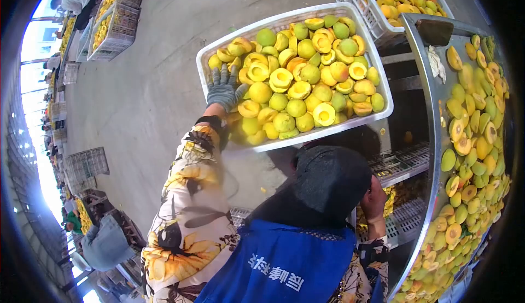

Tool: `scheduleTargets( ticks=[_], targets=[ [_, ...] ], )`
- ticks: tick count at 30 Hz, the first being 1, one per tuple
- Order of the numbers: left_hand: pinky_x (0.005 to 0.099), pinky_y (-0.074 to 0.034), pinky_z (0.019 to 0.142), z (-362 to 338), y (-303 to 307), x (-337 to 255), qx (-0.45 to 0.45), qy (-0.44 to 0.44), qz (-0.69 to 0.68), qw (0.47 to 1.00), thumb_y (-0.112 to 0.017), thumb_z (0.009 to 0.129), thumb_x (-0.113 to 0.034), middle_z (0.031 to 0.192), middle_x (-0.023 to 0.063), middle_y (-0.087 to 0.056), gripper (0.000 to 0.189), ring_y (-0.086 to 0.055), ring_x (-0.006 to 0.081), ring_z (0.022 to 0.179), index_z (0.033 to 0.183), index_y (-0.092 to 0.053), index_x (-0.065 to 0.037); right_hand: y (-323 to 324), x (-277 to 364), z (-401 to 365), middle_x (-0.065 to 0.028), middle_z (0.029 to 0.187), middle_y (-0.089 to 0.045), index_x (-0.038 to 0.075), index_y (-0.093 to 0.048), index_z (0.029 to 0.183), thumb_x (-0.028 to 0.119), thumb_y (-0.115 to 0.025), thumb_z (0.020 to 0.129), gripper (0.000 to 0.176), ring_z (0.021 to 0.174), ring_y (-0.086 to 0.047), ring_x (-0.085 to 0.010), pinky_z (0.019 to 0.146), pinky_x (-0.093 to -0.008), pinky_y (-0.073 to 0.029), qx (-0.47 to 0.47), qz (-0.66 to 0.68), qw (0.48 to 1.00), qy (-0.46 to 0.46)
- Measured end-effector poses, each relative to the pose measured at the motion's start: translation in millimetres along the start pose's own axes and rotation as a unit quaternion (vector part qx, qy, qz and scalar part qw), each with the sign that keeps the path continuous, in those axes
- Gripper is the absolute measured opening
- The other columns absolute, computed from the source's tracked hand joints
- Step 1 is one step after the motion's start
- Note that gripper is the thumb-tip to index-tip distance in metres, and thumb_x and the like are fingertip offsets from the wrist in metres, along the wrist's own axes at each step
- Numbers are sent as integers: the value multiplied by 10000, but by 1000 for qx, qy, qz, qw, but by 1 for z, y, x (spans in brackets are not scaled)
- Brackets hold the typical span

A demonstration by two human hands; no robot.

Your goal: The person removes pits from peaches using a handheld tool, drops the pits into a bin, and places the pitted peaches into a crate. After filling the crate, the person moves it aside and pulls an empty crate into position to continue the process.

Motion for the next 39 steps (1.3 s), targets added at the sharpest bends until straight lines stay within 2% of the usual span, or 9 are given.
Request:
scheduleTargets(
  ticks=[2, 5, 6, 15, 18, 28, 34, 37, 39],
  targets=[
    [457, -217, 1008, -8, 28, -12, -123, -32, 47, 991, -435, 816, -491, 1342, 150, -309, 603, -305, 361, 1220, 1317, -321, -175, 0, 3, 2, -166, 946, -587, 58, -524, 1046, 101, -501, 819, 232, 870, -576, -337, 727, -364, -464, 22, -24, 999, -3],
    [420, -397, 855, -28, 56, -38, 108, -37, -84, 990, -509, 799, -390, 1126, 136, -485, 424, -493, 322, 1001, 1150, -502, -152, 10, 5, 0, -170, 962, -579, 50, -512, 1053, 89, -494, 824, 233, 895, -569, -338, 743, -355, -458, 32, -40, 999, -6],
    [395, -454, 715, -40, 56, -48, 24, -136, -83, 987, -570, 756, -315, 940, 107, -531, 284, -545, 282, 799, 984, -578, -146, 11, 7, 0, -174, 971, -576, 46, -513, 1052, 91, -491, 826, 231, 909, -563, -340, 754, -355, -454, 30, -39, 999, -4],
    [343, -478, 660, -58, 18, -57, 151, -206, 24, 966, -552, 714, -116, 831, 93, -607, 186, -591, 250, 765, 893, -602, -107, 4, 17, -8, -167, 893, -603, 30, -556, 1004, 45, -512, 793, 216, 826, -584, -338, 718, -359, -466, -22, 22, 999, 44],
    [318, -480, 649, -51, -1, -34, 104, -135, -363, 916, -604, 744, -162, 824, 109, -620, 178, -590, 273, 695, 904, -617, -87, 8, 26, -9, -181, 916, -591, 21, -556, 988, 64, -506, 800, 200, 849, -574, -331, 722, -359, -458, 1, 31, 999, -14],
    [374, -470, 651, -31, -8, -55, 208, -180, -79, 958, -606, 714, -285, 838, 138, -618, 260, -592, 305, 751, 881, -638, -88, -18, 11, -11, -159, 876, -589, 21, -559, 954, 100, -533, 803, 173, 801, -580, -271, 699, -327, -453, 30, 105, 994, 9],
    [380, -368, 898, -72, 44, -62, 29, -118, -71, 990, -535, 789, -422, 1240, 128, -433, 441, -436, 293, 1106, 1122, -540, -132, 8, 4, -33, -166, 877, -586, 50, -561, 964, 111, -522, 796, 183, 815, -567, -340, 726, -375, -455, -24, 25, 999, -9],
    [485, -158, 1021, -98, 47, -90, -102, -197, 29, 975, -460, 793, -525, 1370, 134, -238, 611, -231, 336, 1252, 1290, -365, -183, 20, 4, -38, -170, 881, -579, 67, -560, 940, 164, -499, 812, 171, 834, -548, -371, 726, -401, -452, -8, -49, 997, -56],
    [528, 23, 1025, -94, 12, -88, -4, -177, 22, 984, -429, 781, -573, 1421, 140, -108, 723, -63, 362, 1302, 1354, -229, -181, 19, 3, -42, -167, 882, -577, 61, -546, 947, 162, -498, 818, 171, 831, -555, -358, 713, -386, -456, -19, -15, 998, -50]
  ],
)
Point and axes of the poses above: each hand's wrist, its own z-axis towards the middle knuckle, its own y-axis out of the back of the hand, x = y × z, the point moved 5 cm from there along z, towards the middle knuckle
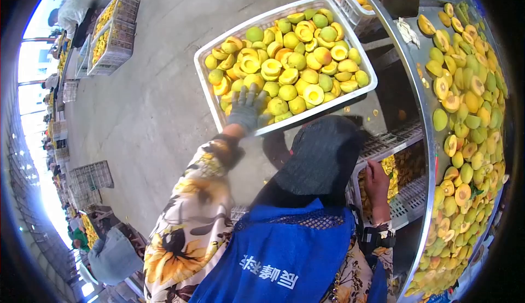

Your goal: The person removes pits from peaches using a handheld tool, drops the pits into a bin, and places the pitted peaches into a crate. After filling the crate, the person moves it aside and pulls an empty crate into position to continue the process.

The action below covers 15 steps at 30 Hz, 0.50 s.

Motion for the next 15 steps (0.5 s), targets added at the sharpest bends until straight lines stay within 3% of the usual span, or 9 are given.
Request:
scheduleTargets(
  ticks=[2, 6, 8, 10, 11, 14, 15],
  targets=[
    [516, 15, 1030, -1, -5, -5, 8, 25, -2, 1000, -436, 776, -574, 1427, 142, -92, 738, -62, 368, 1304, 1355, -228, -166, -7, -10, -4, -157, 872, -588, 37, -548, 956, 86, -534, 809, 156, 791, -583, -321, 679, -352, -469, 8, 4, 1000, 6],
    [520, 24, 1028, 0, -6, -5, 28, 32, 3, 999, -458, 762, -576, 1433, 137, -80, 775, -42, 395, 1302, 1363, -203, -158, -9, -6, -2, -159, 866, -586, 36, -548, 948, 86, -534, 808, 149, 786, -581, -326, 674, -355, -469, 6, -51, 996, 68],
    [534, -75, 1015, 6, 7, -5, 9, 21, 8, 1000, -492, 759, -533, 1397, 137, -190, 696, -184, 382, 1262, 1312, -311, -152, -2, 1, -5, -161, 864, -585, 34, -548, 945, 87, -536, 808, 148, 784, -580, -327, 672, -356, -469, -32, -22, 992, 119],
    [531, -139, 1003, 16, 11, -3, 23, 14, 27, 999, -494, 778, -487, 1362, 139, -263, 601, -267, 366, 1223, 1267, -386, -156, 11, 19, 2, -160, 860, -585, 34, -547, 945, 86, -540, 806, 149, 779, -580, -328, 667, -356, -470, 40, -69, 995, 57],
    [456, -305, 937, 25, 14, 1, -107, -10, 9, 994, -528, 779, -332, 1261, 129, -395, 411, -393, 308, 1125, 1151, -489, -163, 14, 23, 3, -160, 858, -586, 35, -547, 945, 86, -542, 805, 149, 776, -580, -329, 665, -355, -471, 79, -95, 992, 27],
    [377, -405, 844, 59, 35, -2, -117, -32, -51, 991, -555, 736, -190, 1169, 97, -476, 354, -462, 274, 1050, 1088, -519, -169, 16, 22, 3, -157, 847, -585, 38, -545, 947, 75, -545, 802, 149, 768, -581, -325, 654, -352, -470, 26, -70, 996, 49],
    [346, -449, 760, 72, 40, -8, -169, -65, -11, 983, -561, 688, -107, 1099, 60, -512, 374, -502, 241, 987, 1057, -527, -160, 15, 22, 3, -157, 844, -584, 37, -544, 945, 71, -544, 802, 147, 768, -581, -325, 651, -350, -469, -4, -37, 996, 79]
  ],
)
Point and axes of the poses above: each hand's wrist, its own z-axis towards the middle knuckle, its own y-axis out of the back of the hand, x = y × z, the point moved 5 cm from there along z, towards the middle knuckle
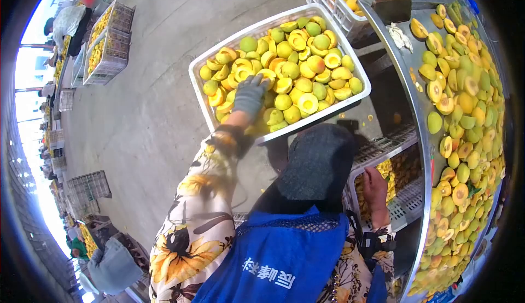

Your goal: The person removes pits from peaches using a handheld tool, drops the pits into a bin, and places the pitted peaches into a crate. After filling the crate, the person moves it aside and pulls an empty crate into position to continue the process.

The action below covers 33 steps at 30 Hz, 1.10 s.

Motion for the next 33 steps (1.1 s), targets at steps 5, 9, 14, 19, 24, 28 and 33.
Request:
scheduleTargets(
  ticks=[5, 9, 14, 19, 24, 28, 33],
  targets=[
    [336, -463, 739, 45, -37, 1, 151, -21, -13, 988, -525, 724, -105, 993, 57, -574, 241, -542, 249, 927, 959, -564, -140, -19, -19, -6, -155, 836, -583, 30, -539, 933, 57, -541, 800, 136, 761, -580, -326, 639, -349, -467, 14, -30, 999, 5],
    [319, -478, 724, 52, -24, 15, 198, 118, -189, 955, -523, 785, -191, 951, 117, -623, 205, -600, 288, 834, 934, -606, -78, -5, -3, -1, -153, 831, -584, 28, -543, 928, 58, -541, 798, 133, 744, -579, -328, 631, -355, -467, -17, 0, 1000, 10],
    [335, -478, 706, 8, -32, 32, 282, 320, -476, 770, -592, 763, -220, 893, 141, -627, 266, -606, 278, 778, 971, -610, -55, -13, -12, -3, -157, 836, -583, 26, -549, 929, 59, -543, 795, 138, 755, -578, -327, 644, -358, -467, -10, 16, 1000, 18],
    [385, -443, 773, 32, -17, 23, 147, 131, -93, 976, -597, 740, -316, 1098, 158, -536, 386, -537, 318, 935, 1089, -560, -154, -13, -3, 4, -161, 849, -586, 21, -557, 922, 63, -538, 796, 134, 775, -579, -328, 666, -361, -467, 50, 18, 998, -29],
    [484, -67, 1041, 59, -27, -36, -4, 66, -68, 995, -382, 777, -616, 1394, 168, -209, 718, -160, 329, 1295, 1331, -299, -167, -19, -9, 5, -164, 855, -586, 9, -559, 922, 54, -521, 801, 134, 781, -581, -324, 678, -355, -466, 55, 10, 998, -30],
    [534, 22, 1021, 63, -54, -55, 102, 48, -61, 992, -351, 765, -648, 1416, 177, -137, 795, -69, 345, 1314, 1361, -226, -137, -20, -19, 5, -164, 856, -585, 11, -558, 919, 69, -522, 803, 134, 796, -578, -325, 689, -352, -461, 34, 21, 999, -20],
    [564, 27, 1005, 79, -58, -56, 116, 55, -70, 989, -358, 752, -662, 1415, 188, -126, 822, -59, 359, 1313, 1365, -212, -134, -19, -28, 9, -160, 854, -585, 19, -558, 922, 80, -527, 805, 136, 786, -580, -323, 681, -354, -464, 22, 16, 999, -26]
  ],
)
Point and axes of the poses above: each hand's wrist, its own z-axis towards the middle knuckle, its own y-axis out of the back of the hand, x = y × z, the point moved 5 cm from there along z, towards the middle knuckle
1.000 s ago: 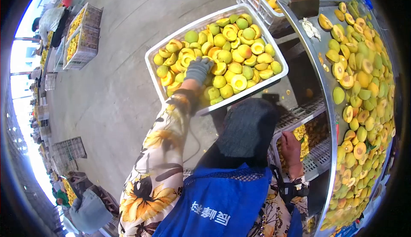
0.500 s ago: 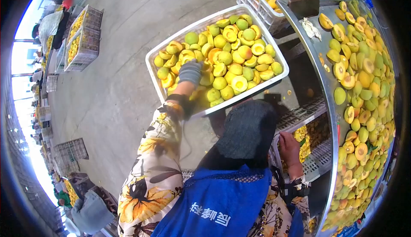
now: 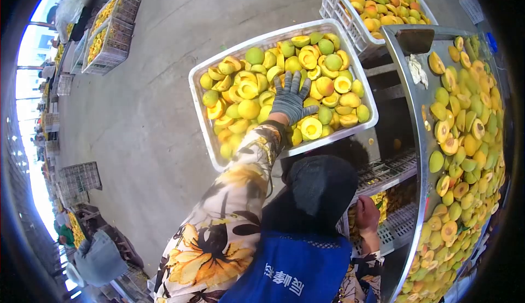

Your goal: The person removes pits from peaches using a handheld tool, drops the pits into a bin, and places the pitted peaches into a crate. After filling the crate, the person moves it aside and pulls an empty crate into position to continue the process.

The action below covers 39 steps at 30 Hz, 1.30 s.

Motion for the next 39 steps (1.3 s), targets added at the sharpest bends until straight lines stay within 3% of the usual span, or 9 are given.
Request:
scheduleTargets(
  ticks=[4, 8, 11, 13, 21, 29, 33, 35, 39],
  targets=[
    [523, -4, 1029, -4, 11, 3, 24, -3, -21, 999, -335, 774, -647, 1422, 159, -133, 782, -72, 330, 1319, 1365, -218, -148, -5, 0, -1, -159, 850, -587, 22, -554, 934, 70, -526, 802, 144, 776, -579, -324, 667, -357, -464, 8, -2, 999, 50],
    [403, -383, 852, -1, 72, 66, -86, 60, -55, 993, -499, 771, -240, 1207, 105, -457, 330, -460, 295, 1057, 1089, -523, -154, -17, -13, 0, -156, 839, -587, 24, -551, 930, 65, -526, 795, 143, 764, -579, -326, 658, -356, -465, 31, -29, 997, 64],
    [405, -448, 781, 17, 49, 168, -128, 86, 182, 971, -501, 754, -117, 1120, 118, -515, 276, -524, 302, 988, 1024, -561, -128, -16, -6, 8, -147, 828, -583, 36, -552, 923, 62, -528, 787, 141, 762, -578, -323, 651, -358, -464, 10, -13, 996, 86],
    [382, -458, 796, 18, 57, 192, 97, 163, 138, 972, -564, 732, -148, 1071, 170, -535, 346, -534, 324, 991, 1067, -513, -78, -23, -4, 16, -146, 832, -581, 47, -551, 931, 59, -528, 781, 152, 763, -575, -328, 649, -364, -464, 37, -23, 997, 69],
    [400, -464, 756, 4, 71, 202, 98, 343, 22, 934, -612, 711, -380, 948, 181, -608, 465, -584, 320, 893, 1057, -541, -78, -30, 3, 20, -152, 855, -589, 82, -565, 927, 114, -519, 784, 154, 761, -566, -350, 635, -410, -457, 46, 16, 997, 60],
    [381, -450, 664, -8, 62, 201, -131, 282, -203, 929, -712, 643, -289, 787, 143, -597, 354, -571, 303, 745, 852, -557, -50, -34, 10, 23, -176, 757, -545, 64, -529, 854, 87, -512, 765, 93, 695, -538, -381, 588, -439, -435, 61, 20, 996, 63],
    [356, -457, 683, -5, 31, 209, -170, 196, -79, 963, -722, 649, -268, 822, 123, -593, 342, -573, 285, 780, 881, -583, -60, -44, -3, 19, -176, 806, -548, 67, -521, 888, 91, -521, 751, 138, 739, -543, -372, 608, -430, -441, 123, -13, 992, 34],
    [356, -457, 694, -6, -5, 236, -224, 268, -295, 890, -714, 655, -271, 844, 125, -591, 328, -570, 294, 789, 875, -595, -58, -47, -6, 19, -159, 918, -577, 76, -542, 1007, 97, -551, 731, 276, 839, -564, -349, 670, -395, -467, 158, -32, 987, 2],
    [369, -454, 711, 12, 12, 216, -136, 278, -158, 938, -697, 660, -253, 900, 136, -587, 276, -567, 310, 809, 858, -619, -77, -51, -1, 24, -181, 741, -533, 58, -503, 810, 112, -522, 743, 88, 706, -529, -391, 578, -455, -420, 103, 9, 993, 56]
  ],
)
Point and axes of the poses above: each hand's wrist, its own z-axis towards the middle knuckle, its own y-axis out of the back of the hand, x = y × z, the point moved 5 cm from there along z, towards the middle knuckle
